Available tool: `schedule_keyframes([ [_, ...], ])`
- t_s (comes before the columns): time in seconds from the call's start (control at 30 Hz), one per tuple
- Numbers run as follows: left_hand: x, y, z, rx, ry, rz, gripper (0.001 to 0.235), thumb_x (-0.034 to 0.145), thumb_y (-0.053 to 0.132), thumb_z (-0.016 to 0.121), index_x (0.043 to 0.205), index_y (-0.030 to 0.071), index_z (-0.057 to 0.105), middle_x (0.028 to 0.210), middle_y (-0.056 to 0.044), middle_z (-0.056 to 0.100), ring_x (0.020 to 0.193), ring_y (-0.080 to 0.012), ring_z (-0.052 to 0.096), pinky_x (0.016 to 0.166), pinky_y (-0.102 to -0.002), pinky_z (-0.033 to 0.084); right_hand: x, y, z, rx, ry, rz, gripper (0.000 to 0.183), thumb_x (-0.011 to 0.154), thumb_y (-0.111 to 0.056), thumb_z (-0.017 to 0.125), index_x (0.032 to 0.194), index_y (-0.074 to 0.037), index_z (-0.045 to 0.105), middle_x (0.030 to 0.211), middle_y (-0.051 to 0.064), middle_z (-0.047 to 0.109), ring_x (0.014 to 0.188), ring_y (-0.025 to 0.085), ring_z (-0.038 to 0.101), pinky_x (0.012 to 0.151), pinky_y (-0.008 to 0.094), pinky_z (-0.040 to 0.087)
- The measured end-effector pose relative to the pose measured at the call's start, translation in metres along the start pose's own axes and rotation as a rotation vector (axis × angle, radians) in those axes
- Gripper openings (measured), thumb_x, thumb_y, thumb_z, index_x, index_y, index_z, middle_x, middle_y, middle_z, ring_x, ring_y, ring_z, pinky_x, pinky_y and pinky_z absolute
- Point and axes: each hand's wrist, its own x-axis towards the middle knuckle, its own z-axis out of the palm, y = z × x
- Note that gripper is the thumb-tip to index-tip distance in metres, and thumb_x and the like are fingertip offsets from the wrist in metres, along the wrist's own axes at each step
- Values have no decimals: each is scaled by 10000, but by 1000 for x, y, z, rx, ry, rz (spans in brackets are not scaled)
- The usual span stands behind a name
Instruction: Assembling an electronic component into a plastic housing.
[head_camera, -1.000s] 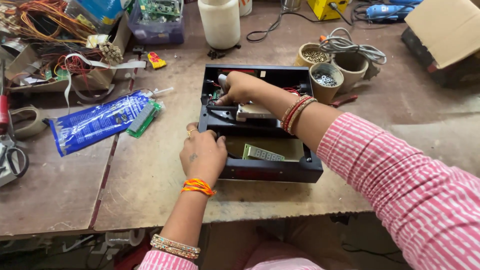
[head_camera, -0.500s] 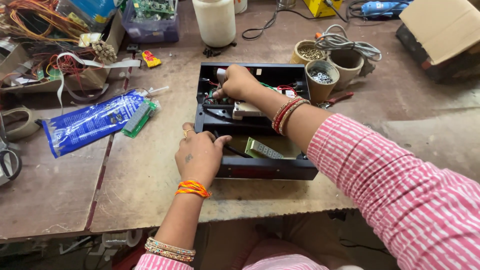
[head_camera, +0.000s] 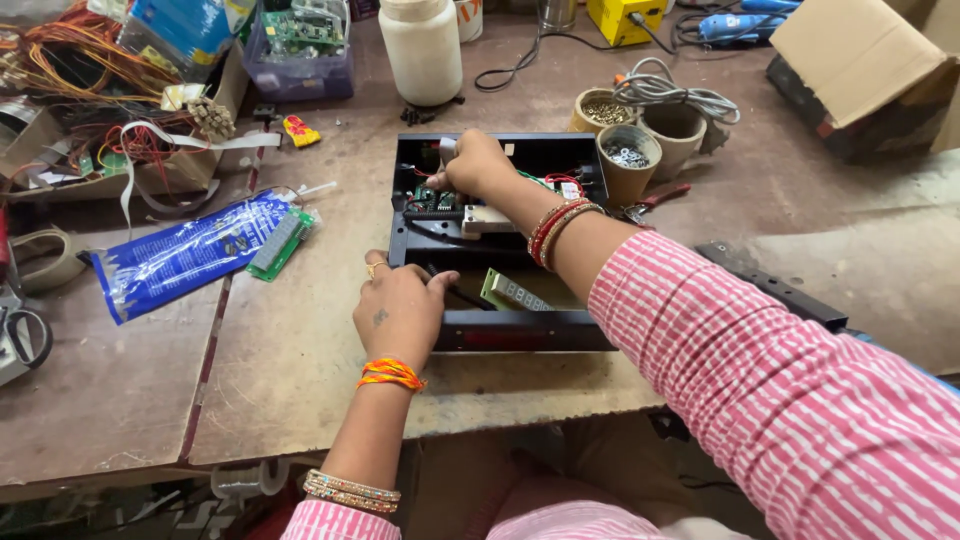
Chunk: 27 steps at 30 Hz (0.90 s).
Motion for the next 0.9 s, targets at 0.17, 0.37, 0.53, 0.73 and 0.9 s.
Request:
schedule_keyframes([
  [0.17,-5,0,-2,0,-4,3,448,855,540,725,910,101,797,1375,-209,509,1001,-412,661,827,-506,557,16,21,3,-25,-107,-199,359,761,-295,910,855,17,760,705,141,722,574,188,650,559,362,507],
  [0.37,-15,10,-5,-32,347,350,323,833,362,772,902,48,748,1301,-215,564,1132,-435,591,898,-490,532,-118,-3,-89,10,-169,-303,271,949,-264,690,961,2,744,728,79,736,587,148,702,558,339,568],
  [0.53,3,20,2,-272,-17,470,331,816,306,814,1012,46,752,1058,-164,703,1049,-380,627,878,-473,519,-209,26,-77,-250,-275,-167,237,921,-198,663,1093,-55,742,921,144,743,859,291,713,770,408,553],
  [0.73,6,12,-3,-614,-436,301,242,794,139,793,1019,58,760,884,-79,788,822,-215,771,756,-345,585,-213,39,-81,-243,-304,-275,391,882,-171,672,1257,-62,649,1124,179,716,1044,350,660,892,422,501],
  [0.9,-11,6,-22,-600,-355,311,179,802,98,758,971,45,737,865,-89,786,790,-231,758,716,-346,572,-212,42,-82,-141,-443,-183,303,887,-227,693,1155,-96,743,1043,92,786,958,222,739,875,346,546],
])
